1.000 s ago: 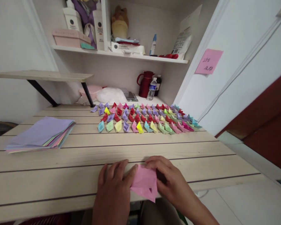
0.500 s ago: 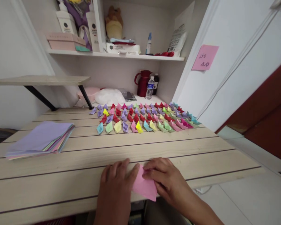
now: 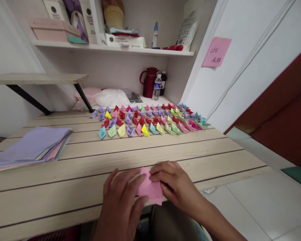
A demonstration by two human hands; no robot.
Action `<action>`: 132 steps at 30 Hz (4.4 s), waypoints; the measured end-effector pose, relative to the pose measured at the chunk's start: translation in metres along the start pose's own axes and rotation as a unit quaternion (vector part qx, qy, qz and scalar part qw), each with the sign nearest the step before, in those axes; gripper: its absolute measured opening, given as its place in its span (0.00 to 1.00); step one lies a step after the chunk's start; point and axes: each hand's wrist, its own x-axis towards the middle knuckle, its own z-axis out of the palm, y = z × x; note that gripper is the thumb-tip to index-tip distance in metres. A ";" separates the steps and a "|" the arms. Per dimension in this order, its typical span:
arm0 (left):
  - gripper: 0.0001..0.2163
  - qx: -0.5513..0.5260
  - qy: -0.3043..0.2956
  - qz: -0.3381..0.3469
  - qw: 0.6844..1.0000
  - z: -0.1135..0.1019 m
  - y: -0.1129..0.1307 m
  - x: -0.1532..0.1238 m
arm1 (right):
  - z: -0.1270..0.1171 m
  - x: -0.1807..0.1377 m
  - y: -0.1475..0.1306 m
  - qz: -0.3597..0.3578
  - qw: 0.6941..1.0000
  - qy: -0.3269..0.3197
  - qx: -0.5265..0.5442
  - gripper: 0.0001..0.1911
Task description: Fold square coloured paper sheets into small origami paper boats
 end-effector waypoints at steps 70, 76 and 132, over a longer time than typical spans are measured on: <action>0.10 0.150 0.031 -0.037 0.987 0.010 -0.002 -0.009 | 0.009 0.013 -0.009 0.060 0.994 0.036 -0.085 0.10; 0.23 0.178 -0.054 0.168 0.968 0.008 0.006 -0.007 | 0.005 0.015 -0.013 0.074 0.993 0.033 -0.083 0.07; 0.25 0.221 0.009 0.043 0.974 0.051 0.010 -0.037 | 0.000 -0.009 0.000 0.164 0.974 0.131 -0.087 0.12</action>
